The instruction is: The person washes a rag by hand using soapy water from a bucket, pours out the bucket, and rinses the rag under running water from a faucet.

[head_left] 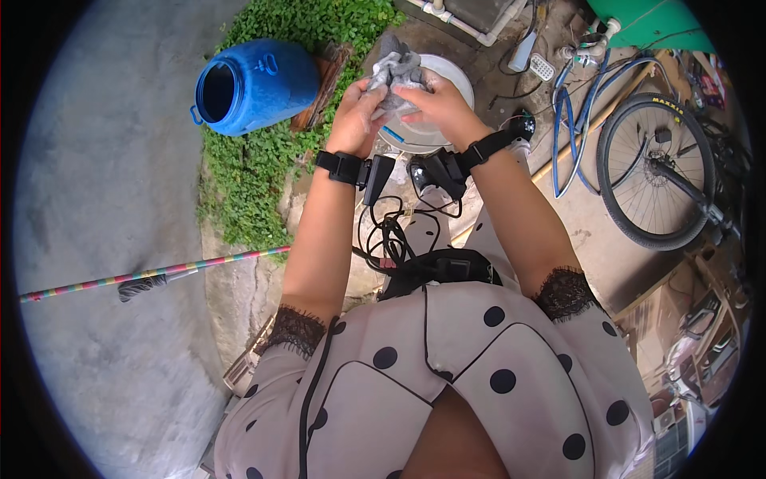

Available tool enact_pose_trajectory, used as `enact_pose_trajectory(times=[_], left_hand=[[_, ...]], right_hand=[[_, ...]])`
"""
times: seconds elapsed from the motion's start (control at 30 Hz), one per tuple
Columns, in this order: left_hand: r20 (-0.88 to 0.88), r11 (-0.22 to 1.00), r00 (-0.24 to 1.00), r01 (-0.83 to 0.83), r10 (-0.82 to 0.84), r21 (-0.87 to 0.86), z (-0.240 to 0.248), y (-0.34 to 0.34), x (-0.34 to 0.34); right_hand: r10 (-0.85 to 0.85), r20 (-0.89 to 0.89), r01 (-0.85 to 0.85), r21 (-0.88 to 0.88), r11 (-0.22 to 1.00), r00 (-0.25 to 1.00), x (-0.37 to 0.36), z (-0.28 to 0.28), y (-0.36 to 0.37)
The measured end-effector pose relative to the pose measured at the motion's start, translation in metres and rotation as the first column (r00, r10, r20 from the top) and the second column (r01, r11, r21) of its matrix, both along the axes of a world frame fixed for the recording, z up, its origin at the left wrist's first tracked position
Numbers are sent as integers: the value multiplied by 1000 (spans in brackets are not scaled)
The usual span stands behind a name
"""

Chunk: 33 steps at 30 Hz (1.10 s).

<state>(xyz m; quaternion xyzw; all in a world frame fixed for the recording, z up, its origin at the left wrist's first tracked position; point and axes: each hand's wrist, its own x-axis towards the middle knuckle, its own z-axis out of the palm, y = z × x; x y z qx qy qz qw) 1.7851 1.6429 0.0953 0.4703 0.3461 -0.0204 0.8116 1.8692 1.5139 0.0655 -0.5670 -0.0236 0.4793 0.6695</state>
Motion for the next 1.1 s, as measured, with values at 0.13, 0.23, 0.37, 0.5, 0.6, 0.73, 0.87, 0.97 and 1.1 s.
enact_pose_trajectory(times=[0.13,0.23,0.37,0.5,0.6,0.73,0.87,0.97,1.1], left_hand=[[-116,995,992,-52,43,-82,-6,9,3],[-29,969,999,23,-31,-246,-14,16,3],[115,981,990,-62,85,-184,-32,3,-2],[92,989,986,-137,141,-48,-22,-19,5],[89,989,987,-138,133,53,-22,-14,5],[39,951,993,-120,113,284,-26,-2,1],[-98,889,959,-203,264,410,-15,19,-8],[-78,863,946,-251,314,438,-20,41,-18],[-76,903,949,-262,304,342,-18,47,-22]], right_hand=[[-7,764,63,-44,997,645,-17,3,1],[30,807,-24,-19,1000,589,-27,23,0],[-63,752,66,26,997,656,-25,7,4],[-53,677,224,-168,960,734,-11,-7,5],[70,705,201,-294,934,706,-8,-13,8],[-154,297,216,-189,958,942,-2,-18,6],[-264,85,271,-95,958,961,5,-16,-15],[-229,5,229,-43,972,973,11,-12,-28],[-235,-120,246,86,966,965,17,-14,-38]])
